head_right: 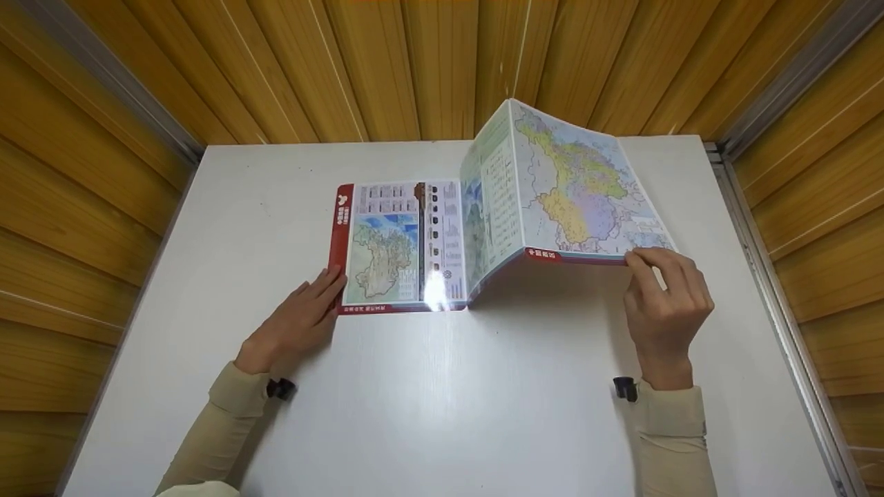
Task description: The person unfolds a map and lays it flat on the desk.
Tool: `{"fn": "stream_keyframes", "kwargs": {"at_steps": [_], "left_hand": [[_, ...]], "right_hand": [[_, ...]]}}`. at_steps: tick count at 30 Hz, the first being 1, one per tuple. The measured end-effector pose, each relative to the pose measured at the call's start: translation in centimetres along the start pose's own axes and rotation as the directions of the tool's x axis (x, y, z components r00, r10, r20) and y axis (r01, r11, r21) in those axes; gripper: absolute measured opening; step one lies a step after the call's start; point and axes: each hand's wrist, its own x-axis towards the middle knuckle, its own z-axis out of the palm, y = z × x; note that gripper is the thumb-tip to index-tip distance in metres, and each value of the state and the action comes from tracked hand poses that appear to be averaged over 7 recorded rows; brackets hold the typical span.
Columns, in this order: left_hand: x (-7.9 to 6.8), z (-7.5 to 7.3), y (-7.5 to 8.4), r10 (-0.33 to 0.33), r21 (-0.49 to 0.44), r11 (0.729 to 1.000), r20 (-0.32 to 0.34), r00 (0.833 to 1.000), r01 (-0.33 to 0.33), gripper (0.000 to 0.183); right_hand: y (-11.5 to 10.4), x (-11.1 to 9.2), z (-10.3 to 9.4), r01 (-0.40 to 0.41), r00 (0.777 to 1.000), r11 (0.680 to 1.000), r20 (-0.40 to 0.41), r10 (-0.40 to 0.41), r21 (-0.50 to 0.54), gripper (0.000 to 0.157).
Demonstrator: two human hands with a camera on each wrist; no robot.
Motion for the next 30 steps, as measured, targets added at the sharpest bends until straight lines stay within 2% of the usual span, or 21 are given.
{"fn": "stream_keyframes", "kwargs": {"at_steps": [6, 13, 20, 24, 30], "left_hand": [[0.0, 0.1, 0.0, -0.021, -0.017, 1.0, -0.014, 1.0, 0.021, 0.059], [0.1, 0.2, 0.0, -0.016, -0.045, 0.999, -0.029, 0.999, 0.015, 0.059], [0.4, 0.7, 0.4, -0.071, -0.041, 0.997, -0.023, 0.997, 0.07, 0.062], [0.5, 1.0, 0.6, -0.077, -0.029, 0.997, -0.034, 0.996, 0.076, 0.063], [0.5, 1.3, 1.1, -0.107, -0.016, 0.994, -0.025, 0.994, 0.107, 0.064]], "right_hand": [[0.9, -0.2, -0.5, -0.044, 0.999, 0.999, 0.027, 0.044, -0.002, 0.01], [1.8, -0.4, -0.8, -0.096, 0.995, 0.995, 0.038, 0.096, 0.007, 0.01], [2.9, -0.8, -1.3, -0.123, 0.992, 0.992, 0.022, 0.122, 0.022, 0.011], [4.0, -1.3, -1.7, -0.125, 0.992, 0.992, 0.035, 0.124, 0.021, 0.011], [6.7, -2.6, -2.4, -0.118, 0.986, 0.993, 0.119, 0.116, 0.011, 0.01]]}}
